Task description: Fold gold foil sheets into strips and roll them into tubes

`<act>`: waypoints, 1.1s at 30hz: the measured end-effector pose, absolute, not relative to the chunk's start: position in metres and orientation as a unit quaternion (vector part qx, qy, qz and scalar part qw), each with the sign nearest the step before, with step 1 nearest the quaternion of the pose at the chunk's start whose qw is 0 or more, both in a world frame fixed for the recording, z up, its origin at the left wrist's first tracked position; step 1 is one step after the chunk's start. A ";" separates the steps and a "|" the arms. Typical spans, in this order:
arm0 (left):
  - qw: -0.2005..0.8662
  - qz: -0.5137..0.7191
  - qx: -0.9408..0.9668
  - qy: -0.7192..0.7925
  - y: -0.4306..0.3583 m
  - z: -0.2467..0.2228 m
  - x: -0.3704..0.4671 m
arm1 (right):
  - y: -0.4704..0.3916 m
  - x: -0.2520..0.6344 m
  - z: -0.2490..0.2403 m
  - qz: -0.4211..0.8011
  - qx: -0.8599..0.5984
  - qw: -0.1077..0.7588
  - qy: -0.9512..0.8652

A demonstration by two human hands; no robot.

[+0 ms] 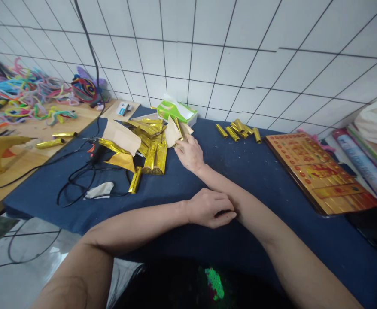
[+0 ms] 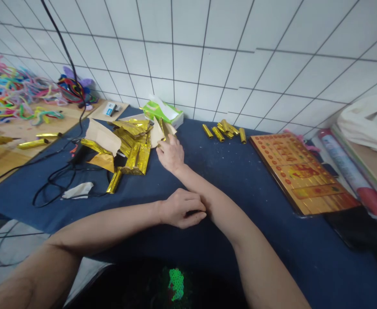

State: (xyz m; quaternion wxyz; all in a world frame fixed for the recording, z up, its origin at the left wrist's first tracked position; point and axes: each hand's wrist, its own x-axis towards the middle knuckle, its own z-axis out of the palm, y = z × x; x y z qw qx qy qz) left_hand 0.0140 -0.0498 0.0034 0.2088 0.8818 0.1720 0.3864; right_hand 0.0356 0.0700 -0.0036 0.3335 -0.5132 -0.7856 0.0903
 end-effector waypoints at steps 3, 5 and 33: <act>0.205 0.398 0.877 0.174 -0.049 0.003 0.014 | 0.074 0.039 -0.006 0.076 -0.540 0.340 -0.766; 0.207 0.398 0.875 0.180 -0.049 0.003 0.015 | 0.079 0.043 -0.008 0.079 -0.562 0.356 -0.742; 0.141 0.199 0.905 0.348 -0.036 -0.005 0.018 | -0.082 0.198 -0.012 0.304 -0.603 0.342 -0.654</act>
